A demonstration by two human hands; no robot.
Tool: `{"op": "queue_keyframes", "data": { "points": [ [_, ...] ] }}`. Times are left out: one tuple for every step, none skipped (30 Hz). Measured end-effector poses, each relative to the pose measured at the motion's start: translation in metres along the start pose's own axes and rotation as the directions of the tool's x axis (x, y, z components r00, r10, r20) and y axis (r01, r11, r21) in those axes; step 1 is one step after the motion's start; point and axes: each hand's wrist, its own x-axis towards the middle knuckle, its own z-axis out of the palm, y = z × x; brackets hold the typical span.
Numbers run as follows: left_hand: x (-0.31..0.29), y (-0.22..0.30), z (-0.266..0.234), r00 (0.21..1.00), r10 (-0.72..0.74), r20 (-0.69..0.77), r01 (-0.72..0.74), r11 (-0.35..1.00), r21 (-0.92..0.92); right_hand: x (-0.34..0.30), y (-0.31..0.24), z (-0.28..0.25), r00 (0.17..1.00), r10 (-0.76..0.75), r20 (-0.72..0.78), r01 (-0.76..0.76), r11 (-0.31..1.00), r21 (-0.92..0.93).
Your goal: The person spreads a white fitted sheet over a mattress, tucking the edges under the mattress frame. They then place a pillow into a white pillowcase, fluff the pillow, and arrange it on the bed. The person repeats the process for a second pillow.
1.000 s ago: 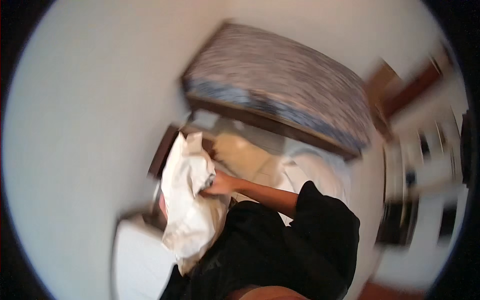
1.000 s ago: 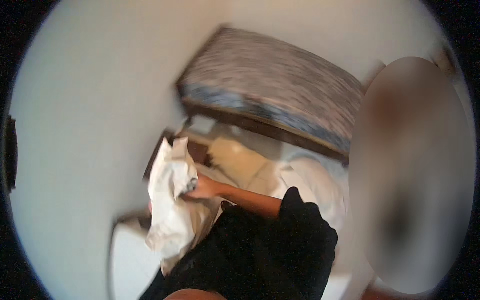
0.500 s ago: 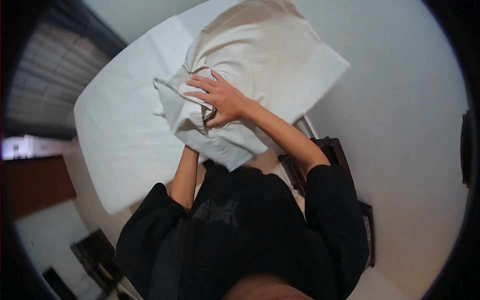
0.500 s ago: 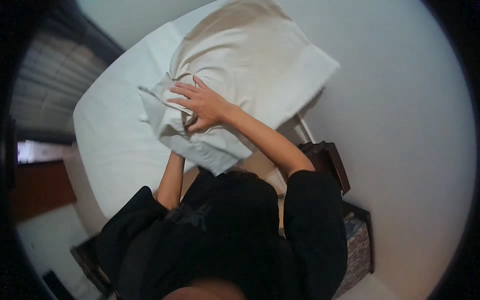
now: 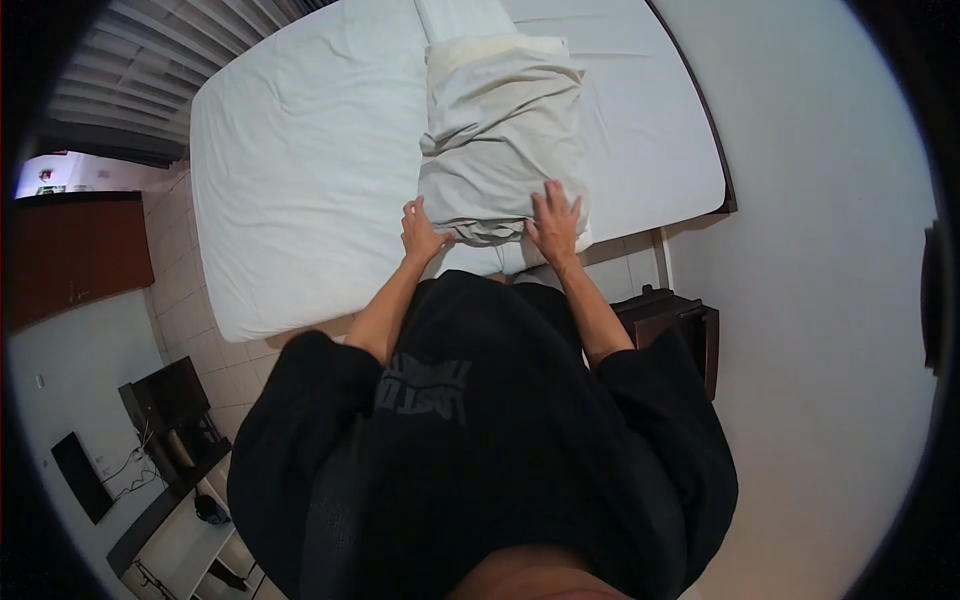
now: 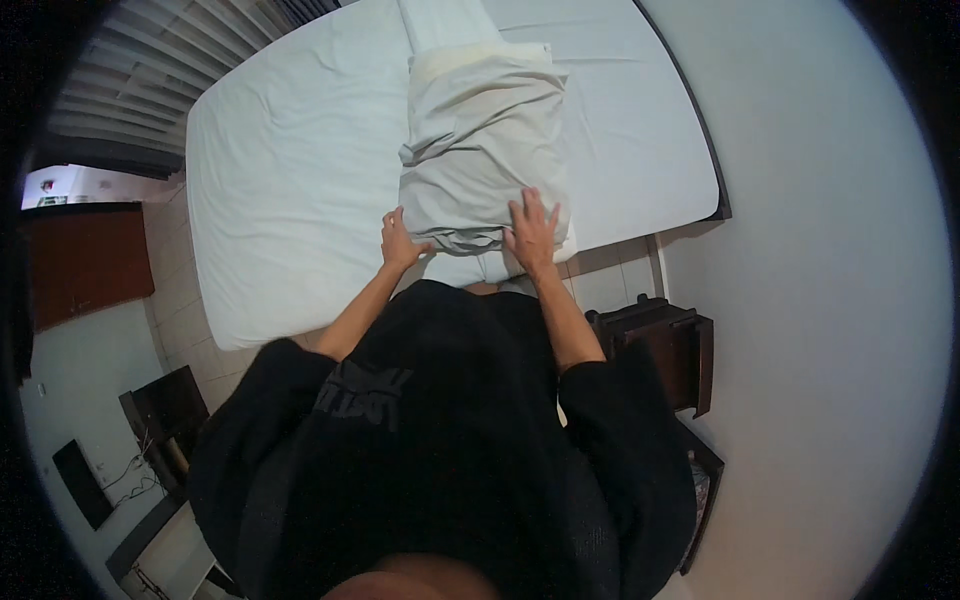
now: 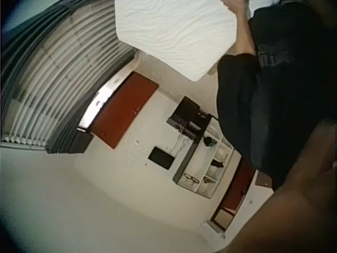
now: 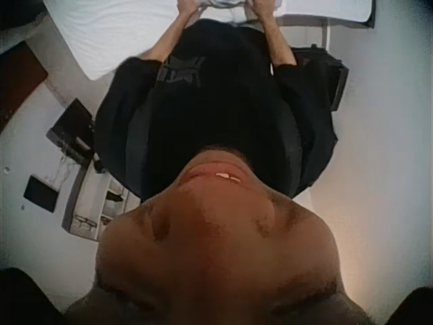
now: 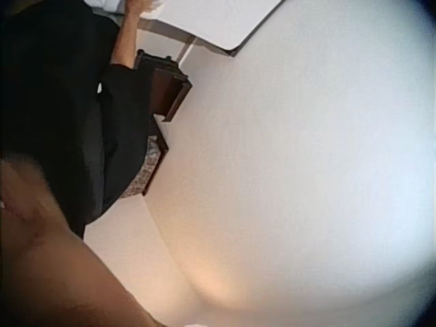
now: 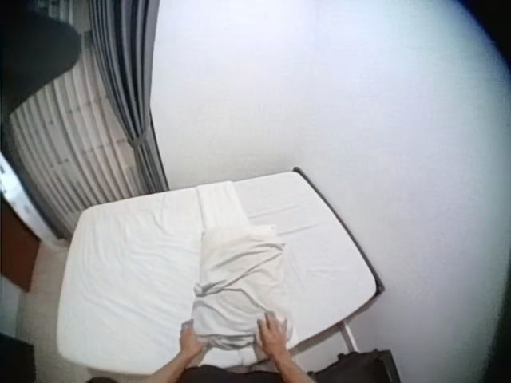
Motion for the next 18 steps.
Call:
{"op": "queue_keyframes", "data": {
  "points": [
    [0.006, -0.007, -0.003, 0.996, 0.003, 0.084, -0.001, 1.0, -0.026, 0.002, -0.001, -0.006, 0.998, 0.052, -0.027, -0.052, 0.999, -0.006],
    [0.018, -0.013, -0.006, 0.986, 0.012, 0.166, -0.004, 0.999, -0.05, 0.01, -0.003, -0.017, 0.986, 0.168, -0.017, -0.169, 0.985, -0.024],
    [0.029, -0.018, -0.01, 0.977, -0.003, 0.214, 0.022, 0.996, -0.087, 0.014, 0.001, -0.014, 0.969, 0.246, 0.022, -0.247, 0.967, 0.061],
    [0.039, -0.021, -0.011, 0.963, -0.002, 0.271, 0.041, 0.99, -0.138, 0.01, 0.009, -0.011, 0.941, 0.333, 0.064, -0.338, 0.933, 0.126],
    [0.048, -0.014, -0.016, 0.946, 0.005, 0.326, 0.06, 0.98, -0.192, 0.003, 0.024, -0.004, 0.905, 0.413, 0.106, -0.425, 0.886, 0.182],
    [0.046, -0.009, -0.023, 0.957, 0.078, 0.281, -0.011, 0.972, -0.233, -0.006, 0.042, 0.0, 0.912, 0.381, 0.153, -0.409, 0.875, 0.258],
    [0.041, -0.008, -0.021, 0.965, 0.138, 0.223, -0.077, 0.962, -0.264, -0.011, 0.073, 0.01, 0.925, 0.33, 0.191, -0.377, 0.862, 0.339],
    [0.036, -0.018, -0.024, 0.969, 0.191, 0.16, -0.142, 0.951, -0.276, -0.007, 0.093, 0.013, 0.937, 0.266, 0.227, -0.342, 0.836, 0.429],
    [0.029, -0.027, -0.029, 0.966, 0.241, 0.099, -0.205, 0.938, -0.278, 0.0, 0.107, 0.007, 0.92, 0.269, 0.285, -0.385, 0.752, 0.535],
    [0.029, -0.026, -0.041, 0.971, 0.204, 0.125, -0.161, 0.945, -0.286, 0.009, 0.122, -0.002, 0.903, 0.266, 0.338, -0.427, 0.655, 0.623],
    [0.032, -0.015, -0.058, 0.972, 0.172, 0.159, -0.119, 0.947, -0.298, 0.019, 0.133, -0.011, 0.88, 0.265, 0.394, -0.473, 0.544, 0.693],
    [0.033, -0.004, -0.075, 0.971, 0.132, 0.198, -0.066, 0.949, -0.309, 0.031, 0.136, -0.022, 0.913, 0.268, 0.309, -0.407, 0.518, 0.752],
    [0.033, 0.006, -0.089, 0.988, 0.119, 0.1, -0.084, 0.95, -0.3, 0.045, 0.136, -0.036, 0.936, 0.266, 0.231, -0.337, 0.49, 0.804],
    [0.033, 0.018, -0.102, 0.995, 0.103, 0.002, -0.098, 0.951, -0.292, 0.058, 0.136, -0.051, 0.951, 0.266, 0.154, -0.267, 0.463, 0.845],
    [0.041, 0.033, -0.113, 0.99, 0.098, -0.102, -0.124, 0.951, -0.282, 0.077, 0.136, -0.067, 0.934, 0.319, 0.158, -0.254, 0.287, 0.924],
    [0.05, 0.045, -0.121, 0.984, -0.031, -0.176, -0.028, 0.948, -0.319, 0.096, 0.132, -0.081, 0.914, 0.366, 0.176, -0.227, 0.099, 0.969],
    [0.057, 0.059, -0.127, 0.957, -0.167, -0.237, 0.072, 0.929, -0.363, 0.112, 0.126, -0.097, 0.888, 0.408, 0.215, -0.194, -0.091, 0.977],
    [0.067, 0.083, -0.141, 0.95, -0.247, -0.193, 0.11, 0.839, -0.532, 0.131, 0.12, -0.117, 0.893, 0.363, 0.265, -0.211, -0.181, 0.96]
  ]
}}
